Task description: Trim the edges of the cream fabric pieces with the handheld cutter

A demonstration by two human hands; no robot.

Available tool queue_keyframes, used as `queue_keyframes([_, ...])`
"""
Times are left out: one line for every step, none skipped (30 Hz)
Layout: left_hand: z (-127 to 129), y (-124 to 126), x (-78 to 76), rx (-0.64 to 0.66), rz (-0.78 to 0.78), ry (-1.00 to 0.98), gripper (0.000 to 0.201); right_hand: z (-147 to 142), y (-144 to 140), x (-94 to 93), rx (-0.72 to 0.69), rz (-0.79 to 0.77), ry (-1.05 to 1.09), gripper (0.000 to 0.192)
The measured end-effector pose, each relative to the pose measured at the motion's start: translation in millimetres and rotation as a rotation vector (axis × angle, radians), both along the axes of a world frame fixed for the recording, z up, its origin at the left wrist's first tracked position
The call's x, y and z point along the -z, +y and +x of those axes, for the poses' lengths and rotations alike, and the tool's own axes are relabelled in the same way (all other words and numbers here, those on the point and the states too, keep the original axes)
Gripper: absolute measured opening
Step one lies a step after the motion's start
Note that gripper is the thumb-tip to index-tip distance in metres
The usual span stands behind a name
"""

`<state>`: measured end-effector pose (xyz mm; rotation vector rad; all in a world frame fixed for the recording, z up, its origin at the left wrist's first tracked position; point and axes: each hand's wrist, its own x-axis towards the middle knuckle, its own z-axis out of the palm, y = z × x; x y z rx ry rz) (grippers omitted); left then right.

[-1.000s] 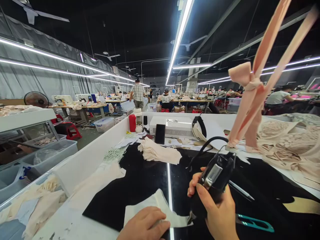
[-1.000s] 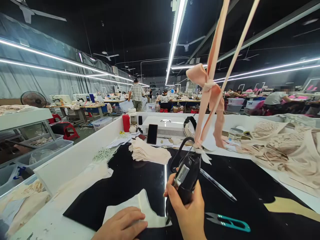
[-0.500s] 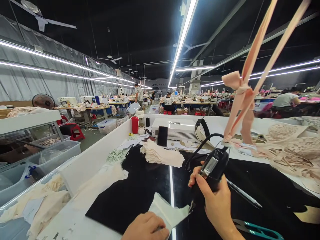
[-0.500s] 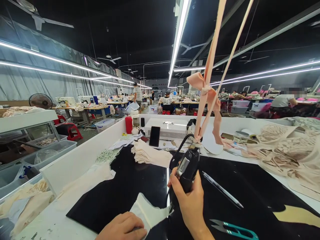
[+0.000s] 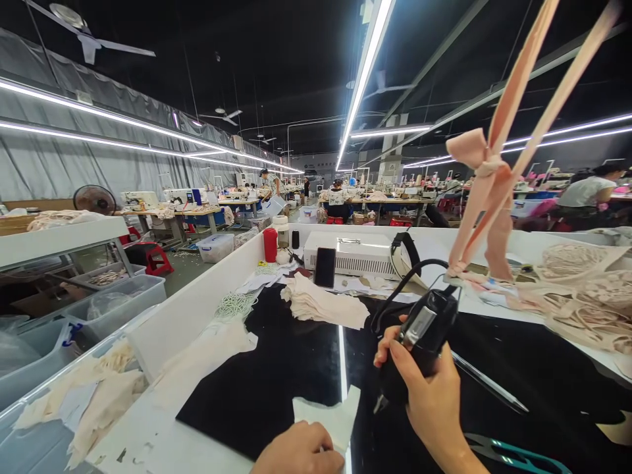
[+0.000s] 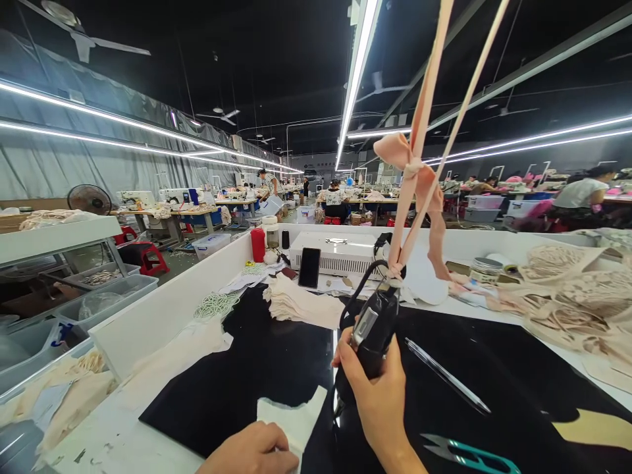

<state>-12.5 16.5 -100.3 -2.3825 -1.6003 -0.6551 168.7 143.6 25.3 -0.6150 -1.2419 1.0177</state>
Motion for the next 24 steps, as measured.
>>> queue_keyframes([1.6,4.0,-0.4,0.004,-0.001,-0.003,0.029,0.5,-0.9,0.4,0.003,-0.003,-0.003,0.039])
queue_keyframes([2.6,7.2,-2.6,0.010,-0.006,-0.007,0.033,1.0,-1.7,0.7,0.003,-0.005,-0.009,0.038])
queue_keyframes([3.0,9.4,-7.0,0.015,-0.010,-0.011,0.033,1.4,-2.3,1.1,0.001,-0.003,-0.015,0.038])
queue_keyframes([2.7,10.5,-13.7,0.023,-0.019,-0.015,0.029,1.8,-2.7,1.5,-0.004,0.000,-0.020,0.037])
queue_keyframes([1.7,10.6,-22.5,0.030,-0.024,-0.020,0.021,1.9,-3.0,1.9,-0.008,0.005,-0.023,0.037])
queue_keyframes([0.4,10.1,-33.2,0.036,-0.031,-0.029,0.009,1.9,-3.1,2.2,-0.013,0.008,-0.024,0.037])
queue_keyframes([-1.0,9.5,-45.0,0.056,-0.073,-0.048,0.008,1.7,-3.1,2.4,-0.015,0.011,-0.023,0.036])
queue_keyframes([-2.4,9.4,-57.1,0.056,-0.093,-0.067,0.015,1.5,-3.1,2.4,-0.013,0.011,-0.020,0.036])
queue_keyframes([-3.6,10.2,-68.8,0.066,-0.109,-0.080,0.017,1.1,-3.2,2.3,-0.009,0.011,-0.017,0.036])
queue_keyframes([-4.7,12.1,-79.4,0.076,-0.132,-0.086,0.018,0.7,-3.4,2.1,-0.007,0.010,-0.015,0.037])
queue_keyframes([-5.9,15.2,-88.4,0.105,-0.154,-0.094,0.021,0.4,-3.7,1.7,-0.007,0.011,-0.013,0.037])
queue_keyframes([-7.2,19.3,-95.7,0.146,-0.185,-0.101,0.025,0.0,-4.1,1.2,-0.010,0.013,-0.011,0.037])
queue_keyframes([-8.8,24.1,-101.1,0.194,-0.214,-0.114,0.031,-0.2,-4.6,0.7,-0.016,0.013,-0.009,0.037])
queue_keyframes([-10.7,29.3,-105.0,0.240,-0.237,-0.131,0.037,-0.4,-5.3,0.2,-0.024,0.014,-0.003,0.037])
queue_keyframes([-12.9,34.4,-107.6,0.281,-0.264,-0.141,0.043,-0.5,-6.2,-0.2,-0.034,0.018,0.008,0.037])
queue_keyframes([-15.0,39.3,-109.3,0.321,-0.287,-0.145,0.048,-0.5,-7.1,-0.6,-0.047,0.025,0.023,0.036])
queue_keyframes([-17.1,43.7,-110.4,0.345,-0.305,-0.142,0.052,-0.5,-8.1,-0.9,-0.059,0.032,0.037,0.034])
queue_keyframes([-19.0,47.6,-111.4,0.355,-0.331,-0.131,0.055,-0.5,-9.1,-1.1,-0.070,0.037,0.052,0.033])
queue_keyframes([-20.5,50.8,-112.4,0.353,-0.366,-0.117,0.058,-0.6,-10.0,-1.2,-0.076,0.038,0.058,0.032])
queue_keyframes([-21.6,53.4,-113.6,0.350,-0.405,-0.105,0.060,-0.7,-11.0,-1.3,-0.079,0.034,0.061,0.031])
queue_keyframes([-22.3,55.5,-115.0,0.345,-0.435,-0.099,0.063,-1.0,-11.9,-1.4,-0.081,0.027,0.060,0.030])
queue_keyframes([-22.6,57.1,-116.5,0.342,-0.467,-0.090,0.066,-1.4,-12.9,-1.7,-0.081,0.020,0.059,0.030])
queue_keyframes([-22.5,58.3,-118.1,0.341,-0.497,-0.083,0.068,-2.0,-13.8,-2.1,-0.082,0.014,0.061,0.031])
queue_keyframes([-22.2,59.2,-119.5,0.342,-0.528,-0.076,0.070,-2.8,-14.6,-2.6,-0.084,0.011,0.063,0.032])
